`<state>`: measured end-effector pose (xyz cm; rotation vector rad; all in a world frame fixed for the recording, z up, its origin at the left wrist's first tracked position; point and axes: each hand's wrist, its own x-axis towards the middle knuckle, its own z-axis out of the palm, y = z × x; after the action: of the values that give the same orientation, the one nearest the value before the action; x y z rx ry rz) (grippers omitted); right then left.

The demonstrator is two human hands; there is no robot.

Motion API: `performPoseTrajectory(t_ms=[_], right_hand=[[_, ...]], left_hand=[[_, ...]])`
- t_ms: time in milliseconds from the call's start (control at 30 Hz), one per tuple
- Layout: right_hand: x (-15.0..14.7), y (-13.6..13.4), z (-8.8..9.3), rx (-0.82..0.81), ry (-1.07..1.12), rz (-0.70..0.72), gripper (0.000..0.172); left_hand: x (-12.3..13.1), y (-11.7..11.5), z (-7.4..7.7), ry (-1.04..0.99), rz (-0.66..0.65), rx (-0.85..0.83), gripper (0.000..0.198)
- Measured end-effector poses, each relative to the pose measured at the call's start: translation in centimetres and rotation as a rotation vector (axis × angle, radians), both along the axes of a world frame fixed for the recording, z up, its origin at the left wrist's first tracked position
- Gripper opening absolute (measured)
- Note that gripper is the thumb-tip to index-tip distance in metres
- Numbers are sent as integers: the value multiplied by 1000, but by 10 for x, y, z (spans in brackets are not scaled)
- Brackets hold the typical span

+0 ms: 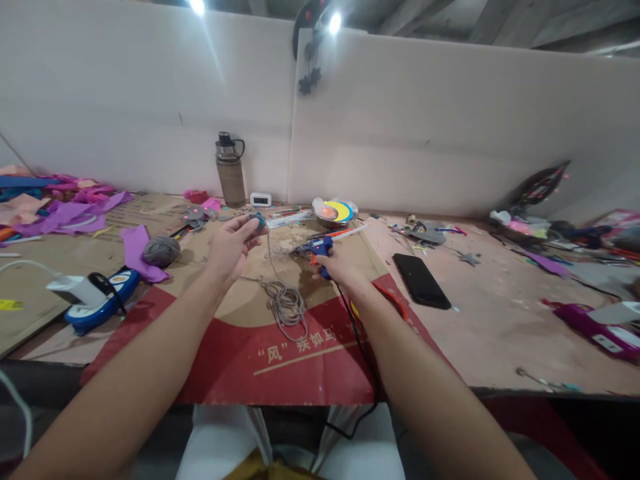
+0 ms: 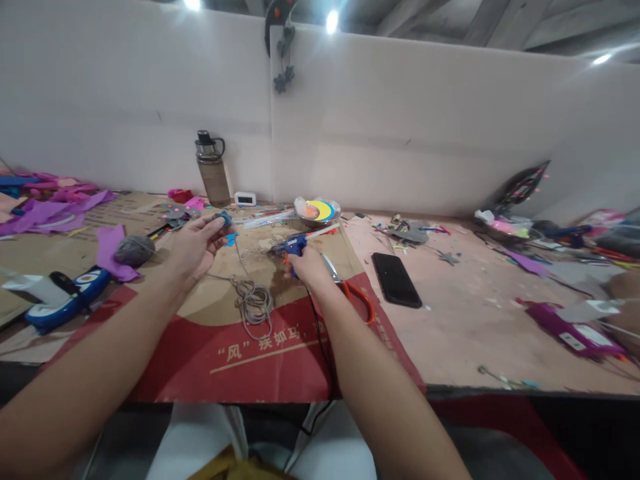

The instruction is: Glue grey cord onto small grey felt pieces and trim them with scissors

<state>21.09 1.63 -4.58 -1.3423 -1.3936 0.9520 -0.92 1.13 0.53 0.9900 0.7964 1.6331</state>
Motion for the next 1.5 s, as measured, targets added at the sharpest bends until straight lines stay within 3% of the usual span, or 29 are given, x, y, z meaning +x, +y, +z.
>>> performPoseTrajectory(t_ms=[100, 167, 233, 267, 333, 433, 500, 567, 767, 900, 1500], right_hand=[[7, -6, 4, 144, -252, -233, 33], [2, -16, 14, 344, -418, -360, 27], [-14, -26, 26, 524, -416, -290, 10], [-24, -29, 32, 563, -363, -225, 10], [-50, -32, 40, 531, -196, -77, 26], [-83, -25, 44, 303, 109, 113, 48], [-95, -18, 41, 175, 264, 207, 49], [-97, -13, 38, 167, 320, 212, 41], [-78, -16, 40, 554, 12, 17, 7], [-72, -21, 44, 696, -104, -28, 3], [-71, -25, 43, 676, -285, -78, 13]], left_hand=[[1, 0, -1, -5, 2, -9, 16], [3, -1, -1, 19, 0, 0, 16], [4, -1, -3, 77, 3, 29, 17], [5, -1, -4, 121, 22, 50, 18], [5, -1, -7, 220, 93, 102, 17], [5, 0, -10, 323, 210, 175, 14], [3, 0, -10, 356, 244, 194, 13], [2, -1, -9, 356, 249, 171, 14], [7, -7, -2, 174, 63, 33, 15], [12, -10, 1, 112, -13, -57, 16], [15, -13, 4, 14, -120, -132, 12]])
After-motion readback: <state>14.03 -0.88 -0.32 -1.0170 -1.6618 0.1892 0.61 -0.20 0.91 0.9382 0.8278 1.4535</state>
